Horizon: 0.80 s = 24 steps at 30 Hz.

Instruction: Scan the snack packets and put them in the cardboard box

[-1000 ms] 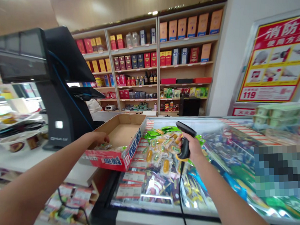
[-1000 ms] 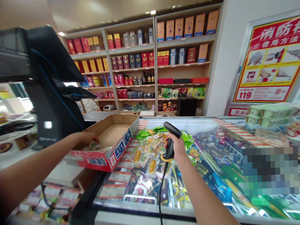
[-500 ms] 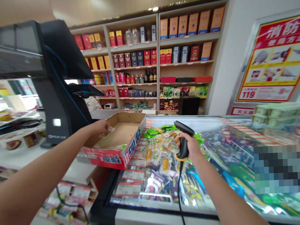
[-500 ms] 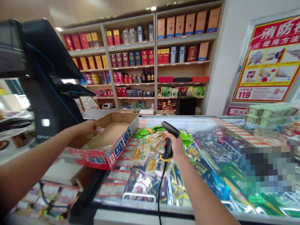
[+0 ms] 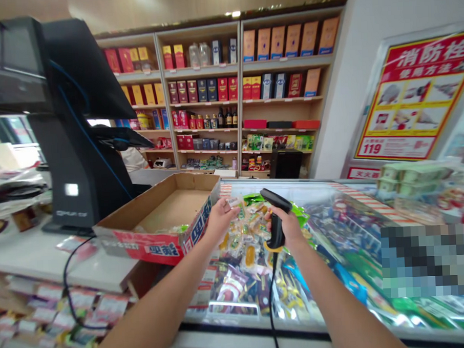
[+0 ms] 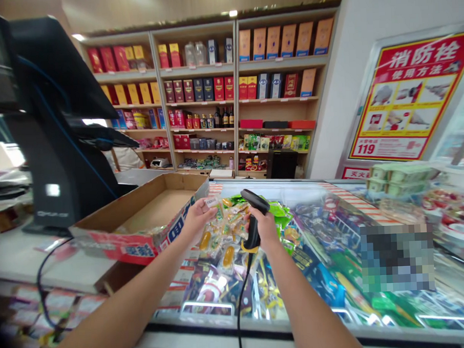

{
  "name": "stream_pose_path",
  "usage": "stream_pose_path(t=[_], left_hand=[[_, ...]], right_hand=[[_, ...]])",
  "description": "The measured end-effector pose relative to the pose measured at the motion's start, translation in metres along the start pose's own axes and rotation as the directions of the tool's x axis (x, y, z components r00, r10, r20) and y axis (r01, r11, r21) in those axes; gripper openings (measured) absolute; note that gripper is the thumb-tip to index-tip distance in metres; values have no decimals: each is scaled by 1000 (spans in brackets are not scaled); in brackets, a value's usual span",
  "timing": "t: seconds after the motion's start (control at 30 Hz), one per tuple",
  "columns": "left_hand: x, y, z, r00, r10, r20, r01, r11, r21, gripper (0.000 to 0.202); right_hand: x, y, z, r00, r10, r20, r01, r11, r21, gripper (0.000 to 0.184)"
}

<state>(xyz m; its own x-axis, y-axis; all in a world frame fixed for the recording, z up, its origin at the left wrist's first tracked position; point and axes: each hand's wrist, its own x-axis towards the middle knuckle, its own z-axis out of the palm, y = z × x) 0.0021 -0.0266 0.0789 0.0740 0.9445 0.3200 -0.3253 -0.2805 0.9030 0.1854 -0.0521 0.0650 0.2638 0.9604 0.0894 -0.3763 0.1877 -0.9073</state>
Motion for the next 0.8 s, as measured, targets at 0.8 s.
stream_pose_path(t=[0.8], left_hand=[[11, -43, -33, 992, 117, -50, -105, 976, 192, 30]], right_hand=[[-27, 10, 15, 929, 65, 364, 66, 940, -336, 23]])
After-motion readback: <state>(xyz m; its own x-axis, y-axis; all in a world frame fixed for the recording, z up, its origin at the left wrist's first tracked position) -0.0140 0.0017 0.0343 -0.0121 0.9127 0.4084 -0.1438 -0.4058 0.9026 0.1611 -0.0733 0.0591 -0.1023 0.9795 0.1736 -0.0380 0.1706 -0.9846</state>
